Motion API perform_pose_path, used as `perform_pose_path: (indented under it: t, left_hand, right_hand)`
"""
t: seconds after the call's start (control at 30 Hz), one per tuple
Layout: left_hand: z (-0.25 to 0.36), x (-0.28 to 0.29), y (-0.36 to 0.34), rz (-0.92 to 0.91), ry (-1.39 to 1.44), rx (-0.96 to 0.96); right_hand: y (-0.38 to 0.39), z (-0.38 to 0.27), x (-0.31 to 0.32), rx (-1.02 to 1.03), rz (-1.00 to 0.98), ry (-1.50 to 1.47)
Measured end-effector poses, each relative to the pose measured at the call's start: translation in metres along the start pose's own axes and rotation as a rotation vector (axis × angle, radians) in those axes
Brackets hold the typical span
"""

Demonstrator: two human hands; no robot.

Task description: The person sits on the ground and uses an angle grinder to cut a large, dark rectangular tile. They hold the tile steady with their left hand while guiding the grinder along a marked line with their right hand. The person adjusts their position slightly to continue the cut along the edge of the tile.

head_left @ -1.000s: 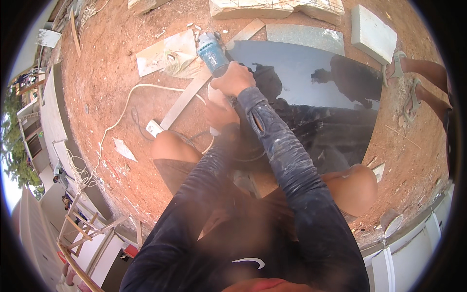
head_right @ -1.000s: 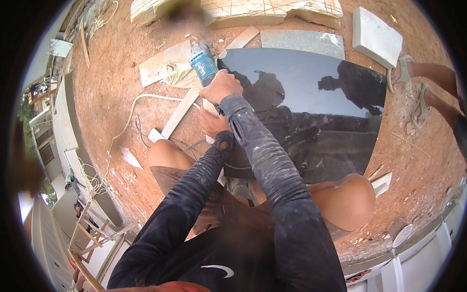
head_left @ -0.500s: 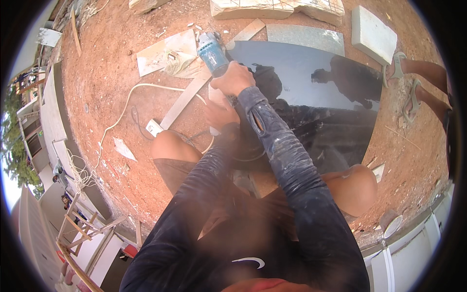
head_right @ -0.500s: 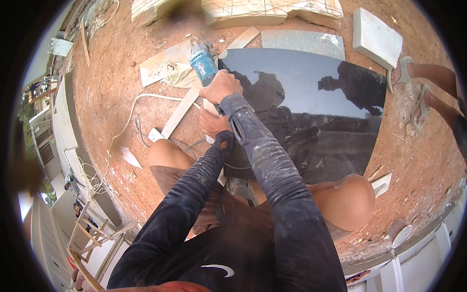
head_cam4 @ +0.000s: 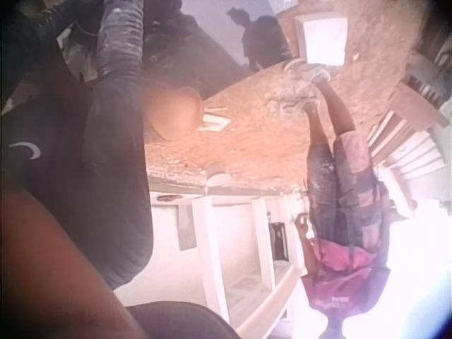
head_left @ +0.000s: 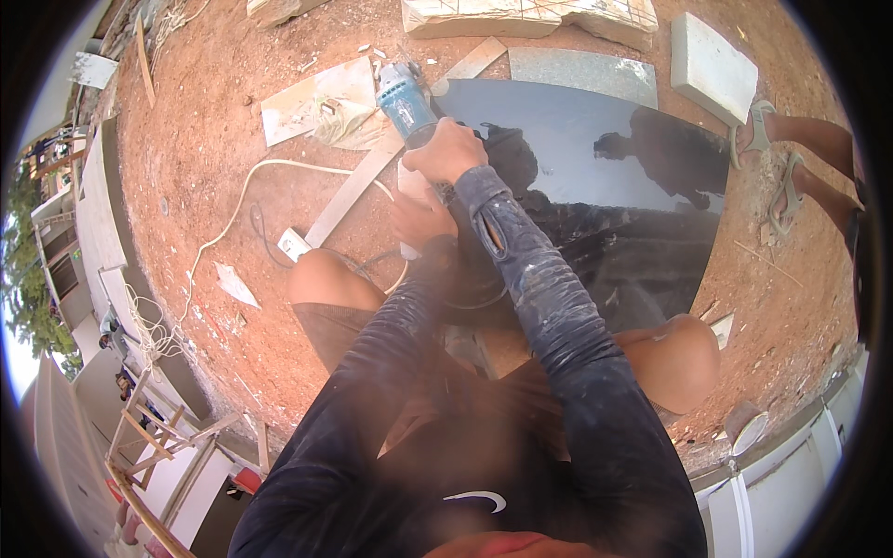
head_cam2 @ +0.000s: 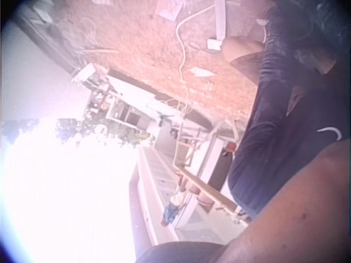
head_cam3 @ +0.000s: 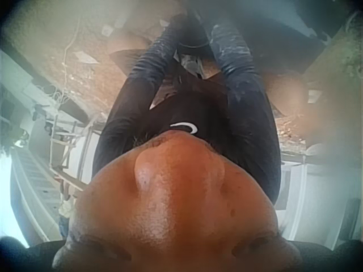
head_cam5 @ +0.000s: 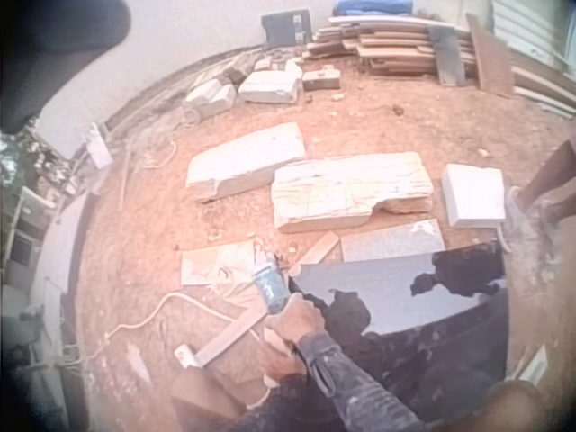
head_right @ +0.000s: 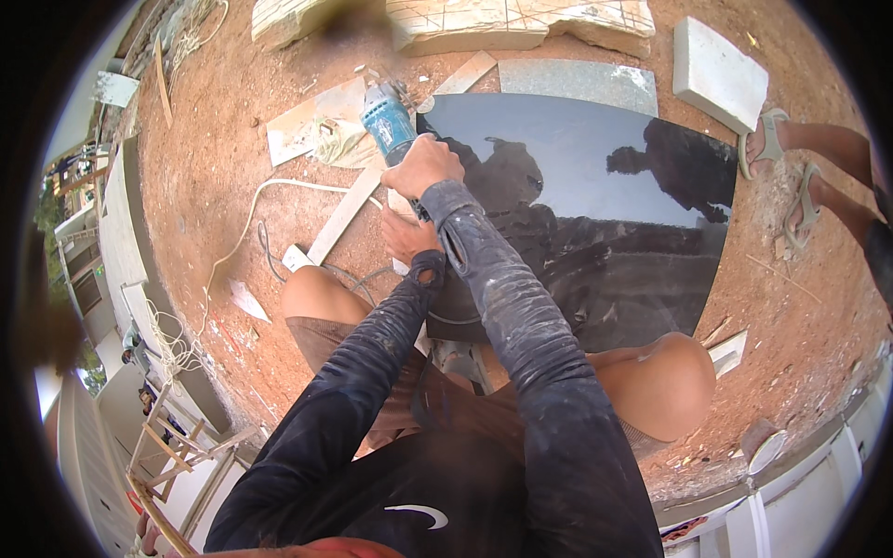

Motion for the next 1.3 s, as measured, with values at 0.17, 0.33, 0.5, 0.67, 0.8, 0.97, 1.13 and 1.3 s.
perform_pose_path:
  t: [0.17,0.33,0.5,0.67,0.8,0.97,1.13,1.3]
  left_hand:
    - [-0.001,0.002,0.000,0.037,0.016,0.004]
    - [0.007,0.007,0.003,-0.011,0.035,0.054]
    - [0.007,0.008,0.002,-0.016,0.024,0.078]
    - [0.003,0.004,0.001,0.003,0.018,0.035]
    - [0.000,0.003,0.000,0.020,0.028,0.020]
    - [0.010,0.008,0.004,-0.002,0.041,0.060]
    - [0.007,0.009,0.002,0.002,0.061,0.076]
    - [0.005,0.008,0.002,-0.018,0.048,0.089]
  right_hand:
    - [-0.001,0.000,-0.001,0.002,-0.001,0.004]
    - [-0.001,0.006,0.001,-0.010,0.012,0.008]
    - [0.001,0.004,0.003,-0.012,-0.002,0.013]
    - [-0.001,0.002,0.001,0.001,-0.011,0.004]
    - [-0.001,0.000,0.000,0.001,-0.020,0.024]
    - [-0.004,0.008,0.002,-0.021,0.006,0.021]
    - [0.001,0.006,0.006,-0.019,0.004,0.021]
    - [0.003,0.007,0.009,-0.023,0.012,0.015]
Point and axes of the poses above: each hand's wrist, its own y-axis away from the middle knuckle, its own x-axis out of the back of the hand, z = x × y, the point moved 5 cm from there along -y, towards the middle knuckle, and after that the axes turned 12 degrees about -z, right-handed, at the moved point
